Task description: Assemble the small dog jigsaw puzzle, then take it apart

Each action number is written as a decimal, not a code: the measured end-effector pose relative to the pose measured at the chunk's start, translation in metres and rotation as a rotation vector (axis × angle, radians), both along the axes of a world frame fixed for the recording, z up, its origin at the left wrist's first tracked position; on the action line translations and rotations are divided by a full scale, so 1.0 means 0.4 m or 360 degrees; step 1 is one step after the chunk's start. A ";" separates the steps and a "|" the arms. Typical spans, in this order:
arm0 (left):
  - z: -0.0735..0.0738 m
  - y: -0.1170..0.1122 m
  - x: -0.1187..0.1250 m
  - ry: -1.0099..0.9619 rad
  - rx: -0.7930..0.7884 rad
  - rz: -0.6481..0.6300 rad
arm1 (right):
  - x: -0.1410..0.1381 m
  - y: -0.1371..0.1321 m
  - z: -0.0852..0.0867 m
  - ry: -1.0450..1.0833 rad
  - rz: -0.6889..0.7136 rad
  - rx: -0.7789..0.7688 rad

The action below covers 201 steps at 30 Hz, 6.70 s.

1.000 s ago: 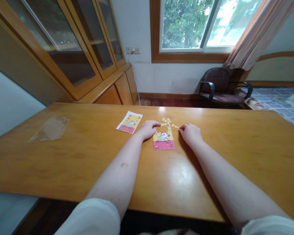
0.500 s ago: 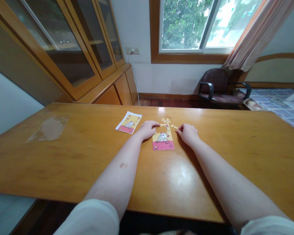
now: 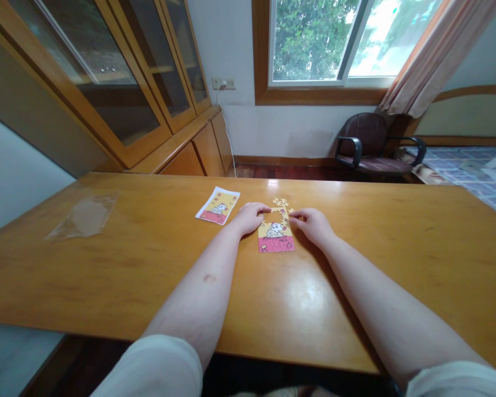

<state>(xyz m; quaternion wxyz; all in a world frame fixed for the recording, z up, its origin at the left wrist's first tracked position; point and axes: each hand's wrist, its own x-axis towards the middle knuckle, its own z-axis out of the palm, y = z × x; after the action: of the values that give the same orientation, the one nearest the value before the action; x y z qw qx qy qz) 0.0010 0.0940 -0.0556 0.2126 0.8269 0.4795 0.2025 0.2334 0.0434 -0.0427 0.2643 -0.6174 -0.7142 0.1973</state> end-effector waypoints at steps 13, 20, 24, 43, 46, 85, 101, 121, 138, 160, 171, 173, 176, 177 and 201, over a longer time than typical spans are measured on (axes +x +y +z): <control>0.002 0.001 0.001 0.0048 0.0013 0.0004 | -0.037 -0.016 -0.006 0.0373 0.0358 -0.0021; 0.006 -0.003 0.003 0.0032 0.0014 0.0005 | -0.044 -0.023 -0.005 0.0244 0.0157 -0.0224; 0.006 -0.003 0.003 0.0031 0.0005 0.0010 | -0.036 -0.019 -0.002 0.0003 0.0229 0.0005; 0.004 -0.002 0.004 -0.0008 0.0018 0.0001 | -0.010 -0.007 -0.027 -0.0251 0.0587 0.0389; -0.001 0.000 0.003 -0.0006 0.0026 0.0001 | -0.013 -0.010 -0.024 -0.0277 0.0553 0.0331; 0.004 -0.001 0.004 0.0003 -0.0001 0.0007 | -0.023 -0.021 -0.008 -0.0489 0.0440 0.0214; 0.001 0.000 0.002 0.0015 0.0008 -0.0001 | 0.070 0.041 -0.020 -0.0139 -0.0568 -0.0018; 0.013 -0.007 0.007 0.0021 -0.0039 0.0033 | 0.081 0.027 0.000 -0.0360 -0.0656 -0.0316; 0.008 -0.005 0.006 0.0046 -0.0025 0.0038 | 0.031 0.002 0.018 -0.0441 0.0161 -0.0134; 0.011 -0.007 0.007 0.0052 -0.0025 0.0031 | -0.002 -0.003 0.022 -0.0603 0.0111 -0.0064; -0.003 0.002 0.002 0.0019 0.0013 0.0010 | -0.002 -0.008 0.010 -0.0524 0.0209 0.0102; -0.001 0.001 0.002 0.0026 0.0001 0.0017 | -0.001 -0.009 0.014 -0.0581 0.0169 0.0108; 0.005 -0.002 0.004 0.0038 -0.0013 0.0032 | -0.004 -0.010 0.023 -0.0630 0.0126 0.0056; 0.007 -0.003 0.005 0.0038 -0.0014 0.0036 | -0.007 -0.010 0.027 -0.0626 0.0095 0.0026; 0.006 -0.003 0.003 0.0027 -0.0011 0.0017 | -0.007 -0.004 0.026 -0.0490 -0.0102 -0.0267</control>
<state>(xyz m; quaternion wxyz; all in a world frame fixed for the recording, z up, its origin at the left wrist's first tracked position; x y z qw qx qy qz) 0.0024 0.0928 -0.0532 0.2105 0.8253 0.4863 0.1950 0.2307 0.0420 -0.0322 0.1057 -0.6827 -0.7072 0.1508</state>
